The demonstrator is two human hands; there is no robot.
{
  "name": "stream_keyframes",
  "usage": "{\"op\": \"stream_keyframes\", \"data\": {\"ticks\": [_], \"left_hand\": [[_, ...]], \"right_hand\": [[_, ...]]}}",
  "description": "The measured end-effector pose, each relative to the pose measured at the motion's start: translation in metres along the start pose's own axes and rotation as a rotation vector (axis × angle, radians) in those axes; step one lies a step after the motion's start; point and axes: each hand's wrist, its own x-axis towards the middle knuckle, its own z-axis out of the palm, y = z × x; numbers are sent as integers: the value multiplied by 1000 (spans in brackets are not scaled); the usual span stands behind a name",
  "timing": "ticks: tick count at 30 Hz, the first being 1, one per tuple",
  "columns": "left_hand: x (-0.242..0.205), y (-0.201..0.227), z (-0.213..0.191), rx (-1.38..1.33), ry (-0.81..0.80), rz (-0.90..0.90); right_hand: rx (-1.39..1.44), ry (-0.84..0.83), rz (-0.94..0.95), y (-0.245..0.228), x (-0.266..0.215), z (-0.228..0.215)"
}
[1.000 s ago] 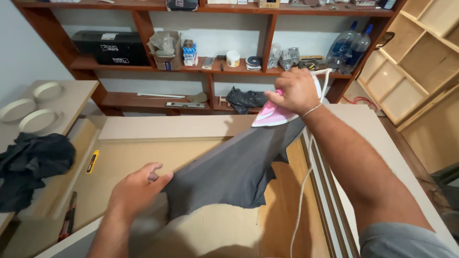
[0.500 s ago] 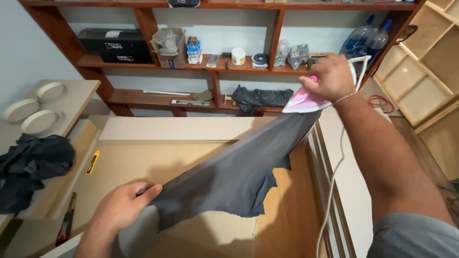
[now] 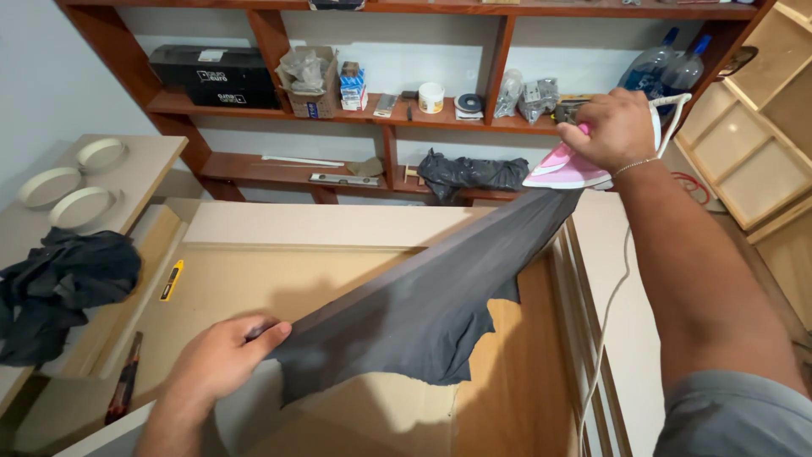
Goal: Applying a laminate sheet to a wooden board using a hand iron to activate the adhesive
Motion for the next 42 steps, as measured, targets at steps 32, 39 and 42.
{"op": "stream_keyframes", "data": {"ticks": [32, 39, 42], "left_hand": [[-15, -4, -3, -103, 77, 194], [-19, -3, -8, -126, 70, 176], [-23, -4, -9, -198, 98, 219]], "right_hand": [[289, 335, -148, -295, 10, -84], [363, 386, -173, -363, 12, -109], [401, 404, -182, -387, 12, -122]]}}
